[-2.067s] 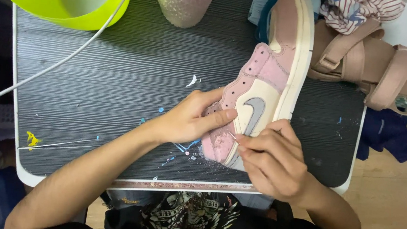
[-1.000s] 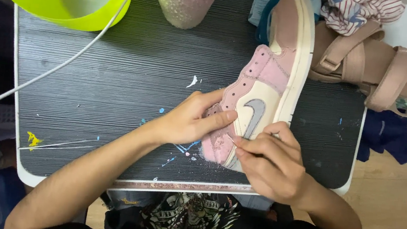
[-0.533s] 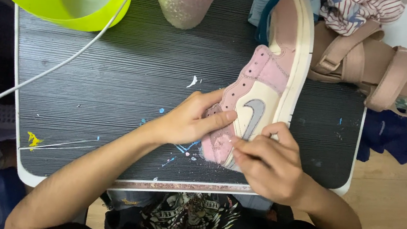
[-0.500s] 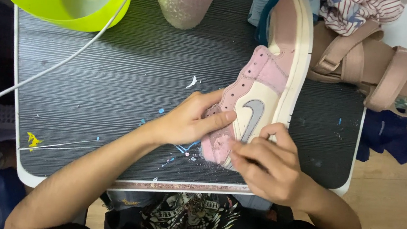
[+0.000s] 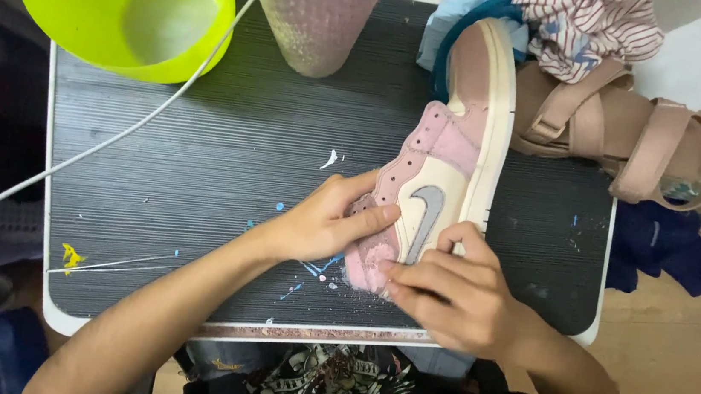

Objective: A person uses a fine detailing tool to touch up and refine the edges of a pink and white sneaker on a workspace table.

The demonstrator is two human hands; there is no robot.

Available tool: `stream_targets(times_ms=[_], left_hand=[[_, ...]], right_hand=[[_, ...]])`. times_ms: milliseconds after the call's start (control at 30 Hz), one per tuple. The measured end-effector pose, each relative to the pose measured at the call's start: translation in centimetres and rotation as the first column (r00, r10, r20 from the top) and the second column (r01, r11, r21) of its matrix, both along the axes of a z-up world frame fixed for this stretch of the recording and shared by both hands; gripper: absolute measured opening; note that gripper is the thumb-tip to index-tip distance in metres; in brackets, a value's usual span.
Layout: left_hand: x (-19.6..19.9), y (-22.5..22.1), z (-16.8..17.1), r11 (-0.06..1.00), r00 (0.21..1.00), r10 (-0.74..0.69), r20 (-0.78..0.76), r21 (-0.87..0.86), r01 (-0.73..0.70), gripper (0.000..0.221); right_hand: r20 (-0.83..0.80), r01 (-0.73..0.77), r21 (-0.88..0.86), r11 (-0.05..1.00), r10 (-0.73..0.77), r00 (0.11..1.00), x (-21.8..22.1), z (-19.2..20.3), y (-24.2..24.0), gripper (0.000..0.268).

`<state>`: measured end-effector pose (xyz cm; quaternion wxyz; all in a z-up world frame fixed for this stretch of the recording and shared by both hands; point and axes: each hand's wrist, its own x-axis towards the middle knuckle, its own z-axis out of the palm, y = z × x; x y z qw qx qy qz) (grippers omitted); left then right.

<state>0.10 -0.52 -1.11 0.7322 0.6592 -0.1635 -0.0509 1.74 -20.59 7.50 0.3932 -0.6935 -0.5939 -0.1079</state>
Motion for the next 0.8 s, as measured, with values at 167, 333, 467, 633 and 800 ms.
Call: stream_targets(times_ms=[167, 333, 467, 633, 800], left_hand=[[-0.1, -0.2, -0.4, 1.0, 1.0, 0.008, -0.003, -0.008, -0.008, 0.018], [0.1, -0.1, -0.6, 1.0, 1.0, 0.009, 0.015, -0.003, -0.009, 0.019], [0.0, 0.4, 0.4, 0.999, 0.998, -0.035, -0.05, -0.006, 0.034, 0.025], [-0.2, 0.4, 0.5, 0.997, 0.992, -0.07, -0.103, 0.038, 0.074, 0.029], [-0.1, 0.5, 0.5, 0.996, 0.992, -0.06, -0.111, 0.053, 0.066, 0.032]], right_hand=[[-0.009, 0.026, 0.011, 1.0, -0.025, 1.0, 0.0, 0.0, -0.6, 0.011], [-0.213, -0.072, 0.152, 0.986, 0.103, 0.972, 0.9, -0.4, -1.7, 0.007], [-0.06, 0.05, 0.033, 0.998, -0.048, 0.997, 3.4, 2.7, -2.0, 0.015], [0.381, 0.164, -0.011, 0.986, -0.148, 0.913, 9.4, 5.4, 0.9, 0.032], [0.578, 0.298, 0.009, 0.955, -0.248, 0.777, 12.6, 7.1, 4.9, 0.02]])
